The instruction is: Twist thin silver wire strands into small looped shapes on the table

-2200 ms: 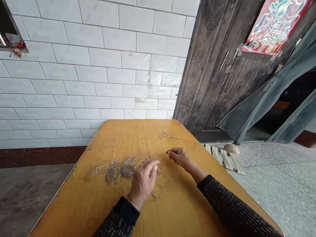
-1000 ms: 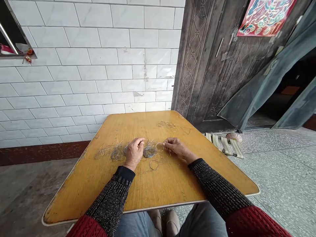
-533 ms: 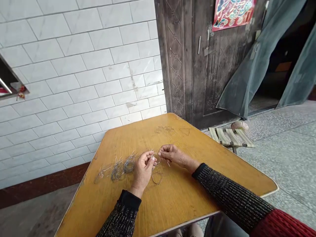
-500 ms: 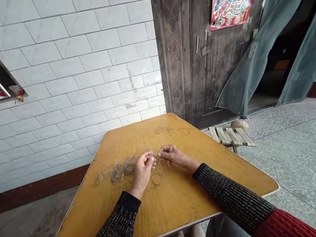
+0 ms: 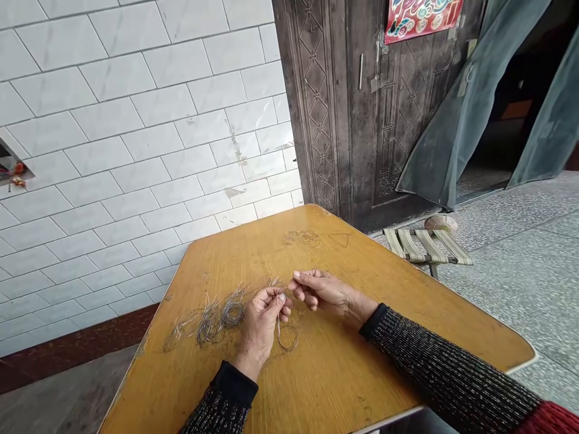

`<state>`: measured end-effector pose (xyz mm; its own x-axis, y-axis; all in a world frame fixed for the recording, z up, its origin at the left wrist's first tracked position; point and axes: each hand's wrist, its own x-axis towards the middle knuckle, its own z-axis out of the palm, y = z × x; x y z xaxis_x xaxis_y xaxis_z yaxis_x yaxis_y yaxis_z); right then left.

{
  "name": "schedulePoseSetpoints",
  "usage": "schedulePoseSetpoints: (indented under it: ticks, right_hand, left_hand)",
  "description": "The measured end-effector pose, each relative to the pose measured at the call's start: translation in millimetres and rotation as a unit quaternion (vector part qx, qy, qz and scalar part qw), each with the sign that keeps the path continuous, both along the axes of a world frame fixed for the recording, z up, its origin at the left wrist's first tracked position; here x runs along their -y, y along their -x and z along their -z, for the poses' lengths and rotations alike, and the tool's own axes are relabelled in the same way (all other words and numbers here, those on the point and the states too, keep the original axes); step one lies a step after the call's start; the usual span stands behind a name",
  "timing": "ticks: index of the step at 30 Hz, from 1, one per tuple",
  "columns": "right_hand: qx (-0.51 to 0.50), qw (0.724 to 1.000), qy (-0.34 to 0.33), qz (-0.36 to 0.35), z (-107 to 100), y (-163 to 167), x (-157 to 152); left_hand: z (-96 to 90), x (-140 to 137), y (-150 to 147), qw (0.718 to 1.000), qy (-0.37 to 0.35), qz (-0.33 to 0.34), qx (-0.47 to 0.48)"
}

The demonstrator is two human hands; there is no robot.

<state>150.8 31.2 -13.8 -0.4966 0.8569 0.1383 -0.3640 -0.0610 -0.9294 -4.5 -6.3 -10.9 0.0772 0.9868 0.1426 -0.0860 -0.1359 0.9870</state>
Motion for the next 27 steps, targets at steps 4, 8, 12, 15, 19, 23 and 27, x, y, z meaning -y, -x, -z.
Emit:
schedulePoseSetpoints:
  ticks: [4,8,12,15,19,23,27]
  right_hand:
    - [0.037,0.997,-0.073,0.001,1.2,5.0,4.9]
    - [0.097,0.987,-0.129,0.013,-1.0,8.9,10.2]
    - [0.139,0.978,-0.154,0.019,-4.9,10.5,15.3]
    - [0.152,0.977,-0.147,0.018,-4.4,11.6,17.0]
    - [0.142,0.982,-0.126,0.005,0.9,13.8,15.8]
    - [0.112,0.99,-0.087,-0.006,6.3,15.6,13.1]
    - [0.082,0.996,-0.025,-0.01,6.8,15.7,10.5]
  left_hand:
    - [3.2,-2.8,1.2,1.0,-0.002,-0.023,-0.007]
    - [5.7,-6.2,4.8,0.997,-0.031,-0.045,-0.059]
    - [2.4,-5.7,6.2,0.987,-0.066,-0.075,-0.129]
    - [-0.9,-5.0,7.2,0.975,-0.097,-0.09,-0.18]
    - [-0.5,-5.8,9.7,0.964,-0.112,-0.094,-0.22]
    - [1.2,-5.0,9.6,0.943,-0.161,-0.109,-0.27]
    - [2.1,-4.0,7.8,0.928,-0.198,-0.118,-0.292]
